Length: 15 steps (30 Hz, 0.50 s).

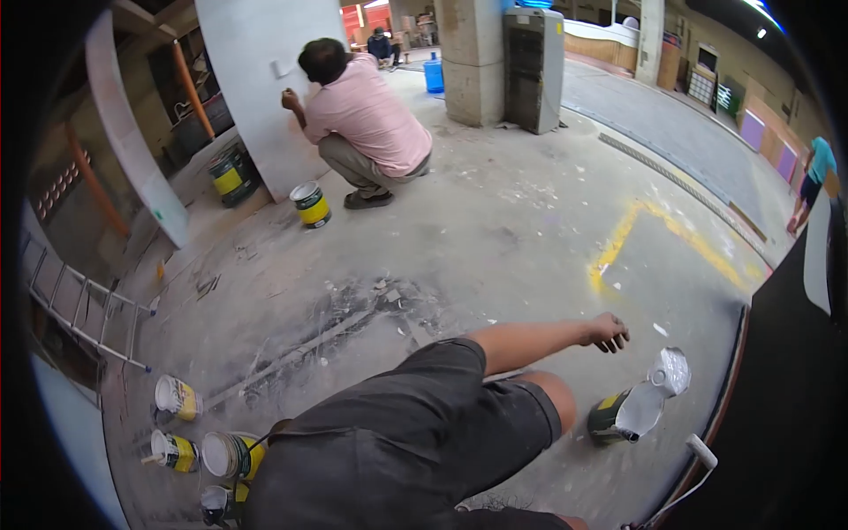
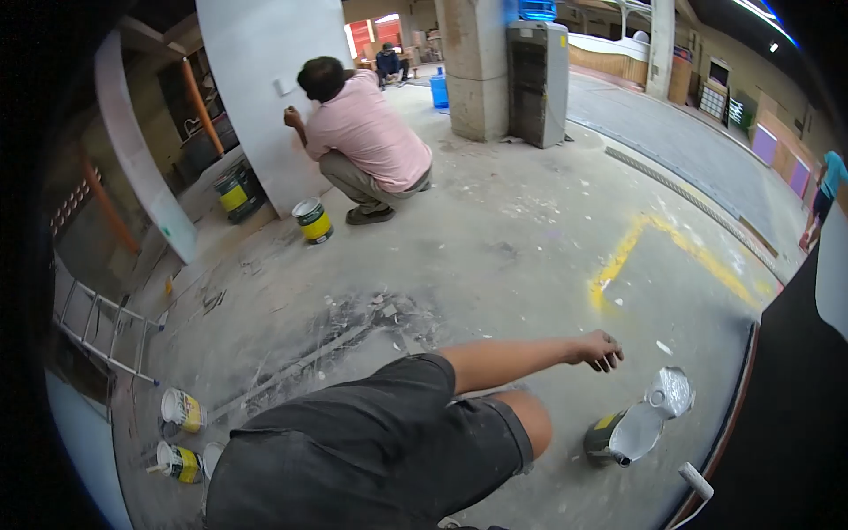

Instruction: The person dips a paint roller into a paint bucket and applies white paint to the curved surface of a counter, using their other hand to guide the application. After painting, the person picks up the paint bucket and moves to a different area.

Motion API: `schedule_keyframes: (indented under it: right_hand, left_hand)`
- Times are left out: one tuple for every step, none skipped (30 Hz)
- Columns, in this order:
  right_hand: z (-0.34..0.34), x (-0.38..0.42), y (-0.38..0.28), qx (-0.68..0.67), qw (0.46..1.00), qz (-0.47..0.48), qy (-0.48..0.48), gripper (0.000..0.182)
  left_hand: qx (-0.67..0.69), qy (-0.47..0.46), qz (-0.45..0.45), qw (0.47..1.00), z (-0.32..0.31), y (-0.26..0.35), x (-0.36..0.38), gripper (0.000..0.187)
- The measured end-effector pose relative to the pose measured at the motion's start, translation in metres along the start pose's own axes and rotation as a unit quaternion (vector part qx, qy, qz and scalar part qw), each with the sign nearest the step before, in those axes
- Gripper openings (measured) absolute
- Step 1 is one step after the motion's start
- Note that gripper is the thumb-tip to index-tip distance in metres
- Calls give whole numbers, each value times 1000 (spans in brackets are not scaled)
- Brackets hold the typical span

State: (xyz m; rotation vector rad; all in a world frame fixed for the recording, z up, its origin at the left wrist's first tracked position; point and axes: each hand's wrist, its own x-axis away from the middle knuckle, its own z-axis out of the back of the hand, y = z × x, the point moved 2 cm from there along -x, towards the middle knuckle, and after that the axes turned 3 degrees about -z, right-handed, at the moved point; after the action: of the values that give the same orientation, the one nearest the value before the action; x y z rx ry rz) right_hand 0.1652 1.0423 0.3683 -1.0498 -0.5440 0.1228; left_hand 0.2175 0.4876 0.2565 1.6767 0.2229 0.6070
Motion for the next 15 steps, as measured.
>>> schedule_keyframes:
  right_hand:
    - [-8,-7,-1,-5,1000,9,10,29]
    - [-14,-13,-2,-9,1000,18,20,32]
    - [-21,-18,-3,0,999,52,3,37]
    - [-25,-21,-7,0,998,60,-4,37]
    - [-31,-24,-10,23,999,46,-4,35]
    - [-38,-26,-12,46,998,33,-5,34]
    - [-42,-37,-4,40,999,22,-8,34]
    - [-46,-41,-6,35,999,27,-18,34]
    - [-49,-42,-5,47,999,4,-16,35]
    - [-54,-43,-4,57,998,-19,-13,36]
    - [-57,-45,-3,50,998,-17,-20,36]
    - [-57,-45,-2,50,998,-23,-28,36]
    - [-57,-44,-2,49,998,-28,-34,37]
    - [-55,-40,-3,45,998,-25,-36,37]
    - [-53,-34,-7,39,998,-41,-38,37]
  left_hand:
    - [27,28,-28,999,14,23,20,39]
    - [37,41,-76,996,31,35,27,31]
    - [51,59,-110,991,43,56,48,28]
    - [63,76,-146,984,53,83,72,27]
    - [66,71,-168,981,62,108,94,25]
    - [68,67,-189,977,68,131,117,23]
    - [16,79,-197,977,70,157,143,28]
    - [9,88,-200,976,69,180,165,28]
    - [-30,92,-218,971,65,200,185,26]
    - [-72,93,-235,965,60,222,204,24]
    - [-86,79,-250,961,51,242,224,22]
    - [-93,81,-251,960,39,260,240,22]
    - [-160,73,-257,950,25,278,255,20]
    - [-223,66,-262,937,9,295,268,18]
    - [-255,37,-283,924,-18,315,289,18]
